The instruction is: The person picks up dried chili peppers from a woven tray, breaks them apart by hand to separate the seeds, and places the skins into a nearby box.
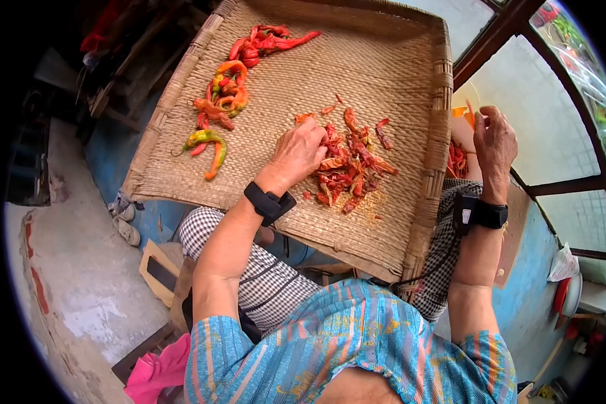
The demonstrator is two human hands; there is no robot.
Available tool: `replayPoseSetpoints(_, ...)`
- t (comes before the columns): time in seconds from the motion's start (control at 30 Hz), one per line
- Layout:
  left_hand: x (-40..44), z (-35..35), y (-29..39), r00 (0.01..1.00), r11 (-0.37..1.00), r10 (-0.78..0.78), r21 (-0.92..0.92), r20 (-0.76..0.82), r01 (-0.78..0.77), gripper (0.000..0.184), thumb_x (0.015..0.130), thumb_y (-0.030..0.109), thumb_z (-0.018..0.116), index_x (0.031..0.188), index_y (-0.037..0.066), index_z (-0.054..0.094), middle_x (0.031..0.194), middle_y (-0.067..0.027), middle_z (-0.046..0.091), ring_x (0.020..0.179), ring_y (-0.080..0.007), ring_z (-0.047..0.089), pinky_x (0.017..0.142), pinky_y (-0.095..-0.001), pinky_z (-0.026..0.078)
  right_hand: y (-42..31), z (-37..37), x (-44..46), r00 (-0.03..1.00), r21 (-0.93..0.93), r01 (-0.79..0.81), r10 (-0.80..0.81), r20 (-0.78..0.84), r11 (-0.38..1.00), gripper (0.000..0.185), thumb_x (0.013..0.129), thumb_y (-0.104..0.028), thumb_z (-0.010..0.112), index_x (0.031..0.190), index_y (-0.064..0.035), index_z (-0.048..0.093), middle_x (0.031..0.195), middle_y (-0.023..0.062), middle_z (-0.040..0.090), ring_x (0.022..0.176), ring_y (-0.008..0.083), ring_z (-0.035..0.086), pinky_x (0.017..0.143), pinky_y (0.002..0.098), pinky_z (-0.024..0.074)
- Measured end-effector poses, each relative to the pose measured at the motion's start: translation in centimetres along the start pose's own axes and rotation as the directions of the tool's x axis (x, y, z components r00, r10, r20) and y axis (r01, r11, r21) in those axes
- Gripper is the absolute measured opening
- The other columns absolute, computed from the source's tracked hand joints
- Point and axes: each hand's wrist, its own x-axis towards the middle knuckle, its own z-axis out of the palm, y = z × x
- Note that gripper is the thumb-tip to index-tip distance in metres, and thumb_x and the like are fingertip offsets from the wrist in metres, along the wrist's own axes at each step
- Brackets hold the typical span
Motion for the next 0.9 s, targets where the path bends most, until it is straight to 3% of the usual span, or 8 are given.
replayPoseSetpoints(0.13, 0.3, 0.0, -0.3, 0.998, 0.998, -0.068, 0.016, 0.007, 0.068, 0.012, 0.080, 0.009, 0.063, 0.087, -0.001, 0.059, 0.088, -0.0143, 0.053, 0.079, -0.0325, 0.058, 0.071, -0.0408, 0.048, -2.5, -0.2, -0.4, 0.979, 0.575, 0.009, -0.125, 0.164, 0.818, 0.018, 0.088, -0.018, 0.062, 0.099, -0.0032, 0.064, 0.071, 0.0112, 0.064, 0.062, 0.0193, 0.060, 0.061, 0.0321, 0.0480)
replayPoseSetpoints(0.2, 0.2, -0.2, -0.2, 0.998, 0.999, -0.040, -0.007, 0.037, 0.041, 0.013, 0.080, 0.008, 0.063, 0.089, 0.000, 0.058, 0.088, -0.0148, 0.053, 0.079, -0.0330, 0.057, 0.071, -0.0410, 0.048, -4.6, -0.6, -0.9, 0.947, 0.621, 0.112, -0.273, 0.170, 0.776, 0.018, 0.086, -0.015, 0.064, 0.098, -0.0016, 0.063, 0.068, 0.0104, 0.061, 0.059, 0.0166, 0.057, 0.058, 0.0298, 0.0460)
replayPoseSetpoints(0.33, -0.3, -0.2, -0.1, 0.999, 0.999, 0.038, 0.028, 0.014, -0.038, 0.014, 0.080, 0.009, 0.063, 0.091, 0.000, 0.057, 0.088, -0.0148, 0.053, 0.079, -0.0330, 0.057, 0.070, -0.0411, 0.048, -7.5, 0.6, -1.6, 0.780, 0.577, 0.216, -0.495, 0.383, 0.787, 0.018, 0.084, -0.022, 0.064, 0.087, -0.0040, 0.063, 0.080, 0.0142, 0.066, 0.076, 0.0302, 0.065, 0.069, 0.0411, 0.0514)
replayPoseSetpoints(0.4, -0.1, -0.3, -0.2, 0.999, 0.997, 0.028, 0.075, 0.028, -0.030, 0.016, 0.080, 0.008, 0.062, 0.092, 0.001, 0.057, 0.086, -0.0143, 0.053, 0.079, -0.0329, 0.057, 0.069, -0.0411, 0.048, -9.0, 1.5, -2.4, 0.618, 0.511, 0.205, -0.515, 0.594, 0.835, 0.021, 0.082, -0.025, 0.067, 0.083, -0.0039, 0.062, 0.080, 0.0149, 0.064, 0.077, 0.0319, 0.064, 0.069, 0.0424, 0.0508)
replayPoseSetpoints(0.5, 0.1, -1.0, -0.1, 0.999, 0.999, -0.029, -0.036, -0.032, 0.027, 0.014, 0.079, 0.006, 0.061, 0.092, 0.000, 0.057, 0.085, -0.0136, 0.055, 0.076, -0.0312, 0.058, 0.069, -0.0393, 0.048, -10.4, 1.6, -3.6, 0.534, 0.386, 0.383, -0.542, 0.649, 0.839, 0.025, 0.079, -0.027, 0.069, 0.081, -0.0032, 0.061, 0.076, 0.0150, 0.062, 0.078, 0.0338, 0.063, 0.067, 0.0437, 0.0500)
replayPoseSetpoints(0.67, 0.7, -1.9, 0.2, 0.990, 0.961, -0.124, -0.257, -0.074, 0.101, 0.014, 0.080, 0.009, 0.063, 0.090, 0.001, 0.058, 0.084, -0.0135, 0.061, 0.075, -0.0284, 0.062, 0.067, -0.0385, 0.049, -10.2, 4.2, -4.7, 0.569, 0.393, 0.442, -0.591, 0.572, 0.806, 0.021, 0.076, -0.023, 0.069, 0.082, -0.0043, 0.063, 0.077, 0.0155, 0.063, 0.075, 0.0345, 0.062, 0.065, 0.0442, 0.0483)
replayPoseSetpoints(0.8, 0.8, -1.4, -0.8, 0.951, 0.809, -0.306, -0.517, 0.035, 0.279, 0.017, 0.084, 0.013, 0.064, 0.096, 0.000, 0.060, 0.090, -0.0102, 0.066, 0.081, -0.0187, 0.064, 0.069, -0.0310, 0.050, -10.2, 3.1, -4.3, 0.600, 0.529, 0.305, -0.591, 0.539, 0.792, 0.016, 0.077, -0.015, 0.067, 0.083, -0.0017, 0.062, 0.077, 0.0166, 0.063, 0.073, 0.0342, 0.062, 0.064, 0.0422, 0.0489)
replayPoseSetpoints(0.9, 0.9, -2.0, -0.8, 0.921, 0.466, -0.370, -0.833, 0.123, 0.298, 0.015, 0.092, 0.015, 0.058, 0.103, 0.005, 0.058, 0.091, -0.0036, 0.063, 0.079, -0.0097, 0.060, 0.067, -0.0234, 0.050, -9.9, 1.7, -3.3, 0.679, 0.641, 0.173, -0.562, 0.472, 0.748, 0.014, 0.079, -0.011, 0.065, 0.086, 0.0010, 0.061, 0.076, 0.0164, 0.063, 0.068, 0.0311, 0.062, 0.062, 0.0389, 0.0484)
